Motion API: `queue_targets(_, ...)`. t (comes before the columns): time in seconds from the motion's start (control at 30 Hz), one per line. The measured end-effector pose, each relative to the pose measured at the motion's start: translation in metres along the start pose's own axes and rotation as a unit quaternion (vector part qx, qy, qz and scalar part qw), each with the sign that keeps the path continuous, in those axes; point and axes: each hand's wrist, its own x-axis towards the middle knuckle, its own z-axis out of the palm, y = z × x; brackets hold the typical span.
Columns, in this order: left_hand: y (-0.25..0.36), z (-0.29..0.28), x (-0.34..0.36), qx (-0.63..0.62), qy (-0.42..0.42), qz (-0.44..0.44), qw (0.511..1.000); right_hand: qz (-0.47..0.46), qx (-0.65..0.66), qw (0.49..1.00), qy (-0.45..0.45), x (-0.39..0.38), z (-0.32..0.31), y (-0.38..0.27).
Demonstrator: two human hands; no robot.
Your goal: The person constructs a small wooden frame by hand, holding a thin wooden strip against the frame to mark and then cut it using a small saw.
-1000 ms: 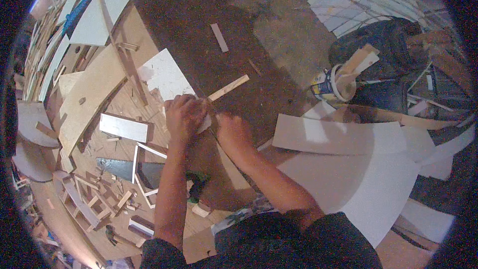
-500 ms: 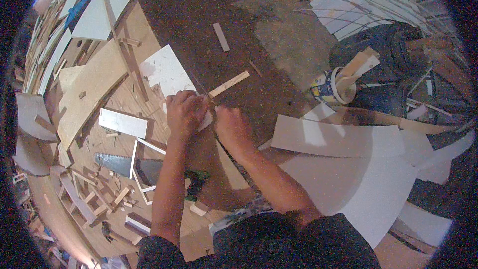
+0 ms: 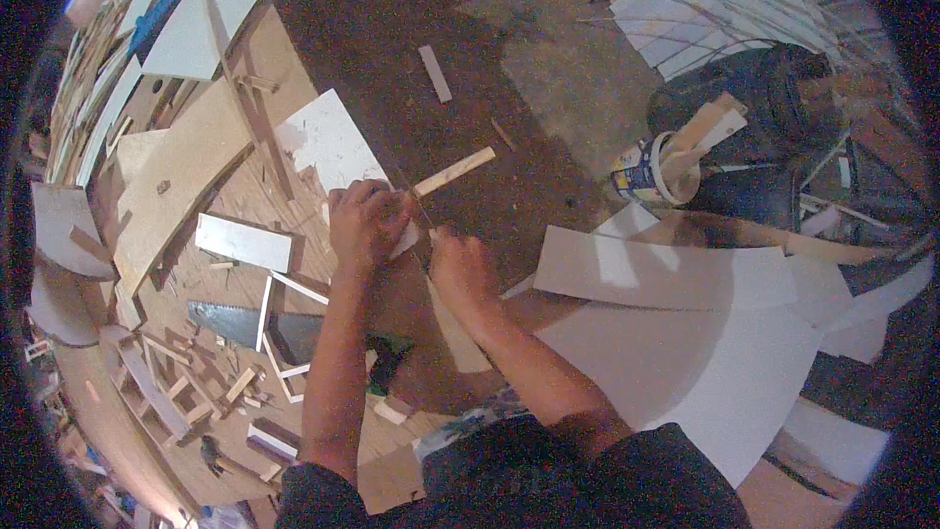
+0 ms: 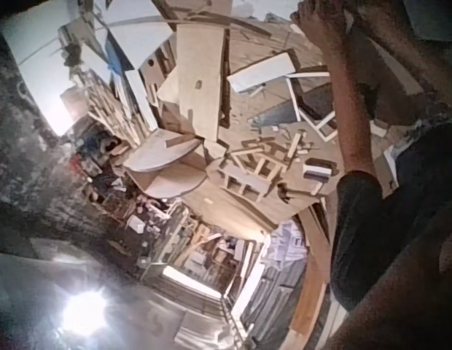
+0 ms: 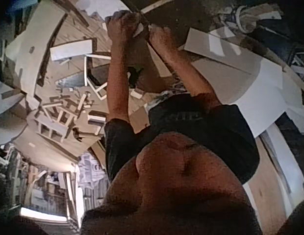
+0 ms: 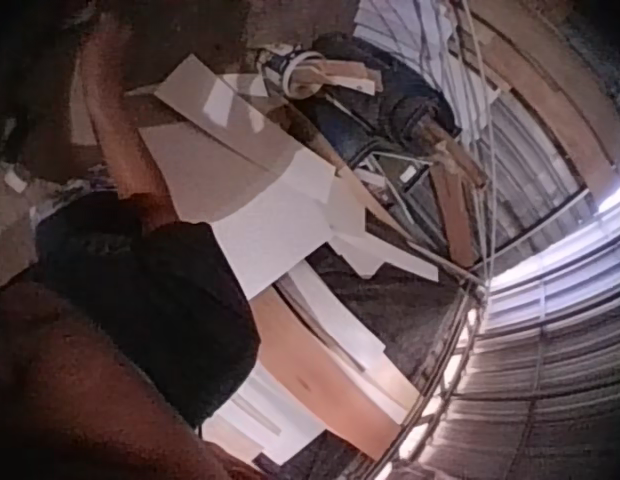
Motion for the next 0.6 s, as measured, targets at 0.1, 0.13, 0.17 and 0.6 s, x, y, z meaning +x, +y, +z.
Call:
queue_targets(0.1,0.0,0.003,0.002,-0.005,0.016,-0.003,1.0,-0.023,-0.009,1.0,-0.003,0.028,0.005,0.0)
queue_targets(0.13,0.0,0.004,0.002,-0.006,0.016,-0.003,1.0,-0.023,-0.01,1.0,-0.002,0.027,0.002,-0.001)
queue_targets(0.17,0.0,0.004,0.002,-0.005,0.015,-0.008,1.0,-0.017,0.013,1.0,-0.015,0.026,0.001,-0.004)
queue_targets(0.6,-0.001,0.002,0.002,0.006,0.013,-0.017,1.0,-0.027,0.083,0.996,0.01,-0.006,0.005,0.012)
